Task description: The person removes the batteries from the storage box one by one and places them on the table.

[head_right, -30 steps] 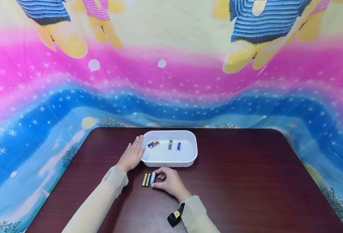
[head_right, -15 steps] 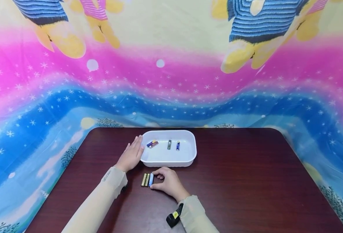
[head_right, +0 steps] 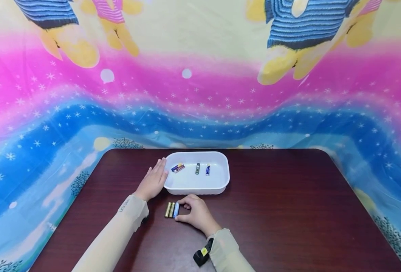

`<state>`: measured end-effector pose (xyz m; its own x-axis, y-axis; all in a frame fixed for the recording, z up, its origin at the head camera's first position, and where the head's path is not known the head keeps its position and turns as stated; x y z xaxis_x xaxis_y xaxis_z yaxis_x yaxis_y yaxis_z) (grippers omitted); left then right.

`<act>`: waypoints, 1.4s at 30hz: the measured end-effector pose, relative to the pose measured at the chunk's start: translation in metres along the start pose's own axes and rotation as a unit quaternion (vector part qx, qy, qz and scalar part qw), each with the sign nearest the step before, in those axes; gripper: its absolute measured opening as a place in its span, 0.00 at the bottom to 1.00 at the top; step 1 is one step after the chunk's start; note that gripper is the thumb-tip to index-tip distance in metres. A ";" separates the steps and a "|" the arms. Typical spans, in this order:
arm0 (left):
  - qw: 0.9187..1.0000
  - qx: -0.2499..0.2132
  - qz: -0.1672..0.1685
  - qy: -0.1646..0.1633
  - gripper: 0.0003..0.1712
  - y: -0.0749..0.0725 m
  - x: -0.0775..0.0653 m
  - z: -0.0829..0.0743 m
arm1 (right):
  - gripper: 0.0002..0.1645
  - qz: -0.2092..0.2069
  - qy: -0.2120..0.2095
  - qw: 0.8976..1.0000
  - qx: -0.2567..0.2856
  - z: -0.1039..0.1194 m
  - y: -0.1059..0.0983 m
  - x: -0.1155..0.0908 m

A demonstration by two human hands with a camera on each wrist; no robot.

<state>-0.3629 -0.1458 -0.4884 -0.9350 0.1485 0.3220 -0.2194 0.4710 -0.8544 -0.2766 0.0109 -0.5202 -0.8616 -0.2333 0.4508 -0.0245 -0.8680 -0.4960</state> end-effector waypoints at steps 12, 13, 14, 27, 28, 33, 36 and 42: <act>1.000 -0.002 -0.009 0.004 0.35 0.001 0.000 0.001 | 0.28 0.007 -0.011 1.000 -0.009 0.000 0.001 -0.001; 1.000 0.000 -0.009 0.004 0.35 0.002 0.001 0.002 | 0.29 0.007 -0.013 1.000 -0.010 -0.001 0.001 -0.001; 1.000 0.001 -0.007 0.003 0.35 0.002 0.001 0.002 | 0.29 0.006 -0.014 1.000 -0.009 -0.001 0.001 0.000; 1.000 -0.001 -0.006 0.003 0.35 0.003 0.000 0.003 | 0.29 0.004 -0.010 1.000 -0.002 -0.001 -0.001 0.000; 1.000 -0.002 -0.007 0.003 0.35 0.003 0.000 0.003 | 0.29 0.005 -0.006 1.000 -0.001 -0.001 -0.001 0.000; 1.000 -0.005 -0.007 0.002 0.34 0.002 -0.001 0.002 | 0.29 0.011 0.013 1.000 0.001 -0.002 0.000 0.000; 1.000 -0.003 -0.005 -0.001 0.35 0.002 -0.001 0.003 | 0.29 0.010 0.015 1.000 0.002 -0.003 0.000 0.000; 1.000 -0.006 -0.004 -0.001 0.35 0.002 0.000 0.003 | 0.27 0.004 0.014 1.000 0.015 -0.003 -0.001 0.000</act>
<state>-0.3640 -0.1469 -0.4916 -0.9341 0.1425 0.3272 -0.2231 0.4823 -0.8471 -0.2788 0.0133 -0.5220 -0.8754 -0.2288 0.4257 -0.0020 -0.8792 -0.4765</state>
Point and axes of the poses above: each hand's wrist, its own x-axis towards the middle knuckle, its own y-axis out of the palm, z = x × y, the point moved 9 cm from there along x, towards the middle knuckle, and after that the axes turned 13 degrees about -z, right-handed, at the moved point
